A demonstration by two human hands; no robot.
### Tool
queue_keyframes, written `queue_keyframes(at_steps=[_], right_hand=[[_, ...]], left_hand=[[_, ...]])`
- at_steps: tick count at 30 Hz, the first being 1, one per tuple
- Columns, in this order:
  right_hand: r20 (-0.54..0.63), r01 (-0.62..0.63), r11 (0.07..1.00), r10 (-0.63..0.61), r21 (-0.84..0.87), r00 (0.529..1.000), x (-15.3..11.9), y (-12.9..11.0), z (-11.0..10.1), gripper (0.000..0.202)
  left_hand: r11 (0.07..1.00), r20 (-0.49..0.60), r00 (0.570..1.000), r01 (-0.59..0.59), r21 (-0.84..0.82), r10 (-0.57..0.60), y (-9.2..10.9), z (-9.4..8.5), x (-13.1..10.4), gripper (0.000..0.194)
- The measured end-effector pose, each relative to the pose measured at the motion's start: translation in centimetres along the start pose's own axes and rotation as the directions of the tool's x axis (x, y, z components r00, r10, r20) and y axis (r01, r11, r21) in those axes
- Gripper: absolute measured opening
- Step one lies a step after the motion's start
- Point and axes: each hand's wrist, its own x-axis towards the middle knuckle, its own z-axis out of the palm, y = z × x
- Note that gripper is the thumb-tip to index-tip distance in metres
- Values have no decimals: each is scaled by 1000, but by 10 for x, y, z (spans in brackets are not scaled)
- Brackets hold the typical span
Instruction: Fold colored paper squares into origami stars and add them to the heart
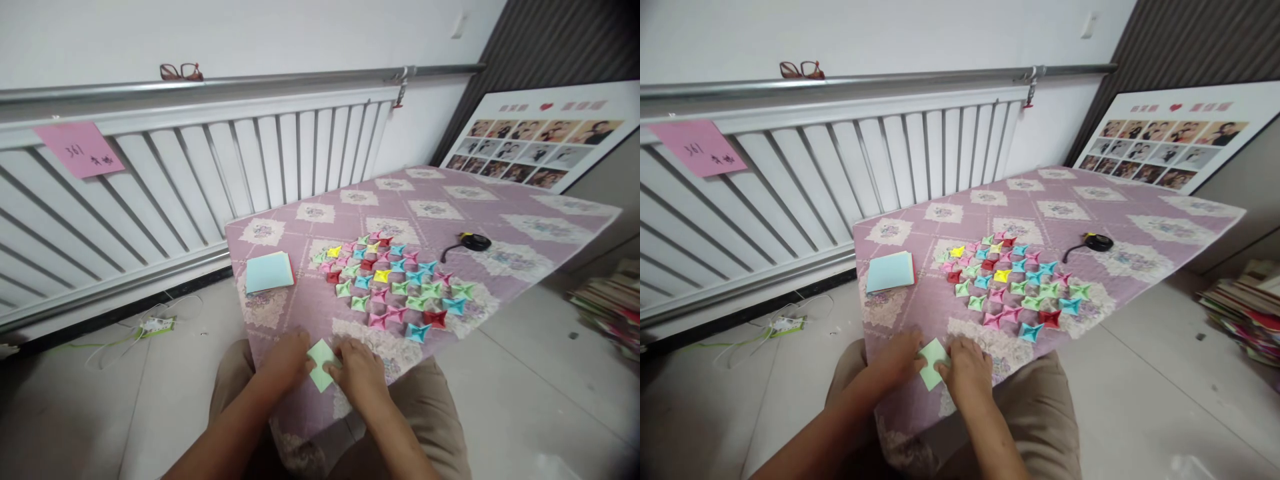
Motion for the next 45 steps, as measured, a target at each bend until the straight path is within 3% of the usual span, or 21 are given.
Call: queue_keyframes(at_steps=[11,18,25,32,45], right_hand=[[-65,26,999,-24,32,998,-3,6,6,21],[-102,38,998,-33,47,994,-4,9,12,22],[-115,41,997,-34,58,993,-5,10,12,22],[-129,60,994,-48,89,990,-6,11,14,22],[-94,147,960,-128,237,987,-1,13,8,8]], left_hand=[[1000,48,999,2,16,-3,0,-10,9,25],[1000,-11,1000,19,2,-19,5,-3,0,20],[998,7,1000,26,-56,-26,1,-1,3,28],[995,56,998,-18,-98,24,-4,-3,11,14],[965,-20,997,-75,-252,72,-9,-2,7,10]])
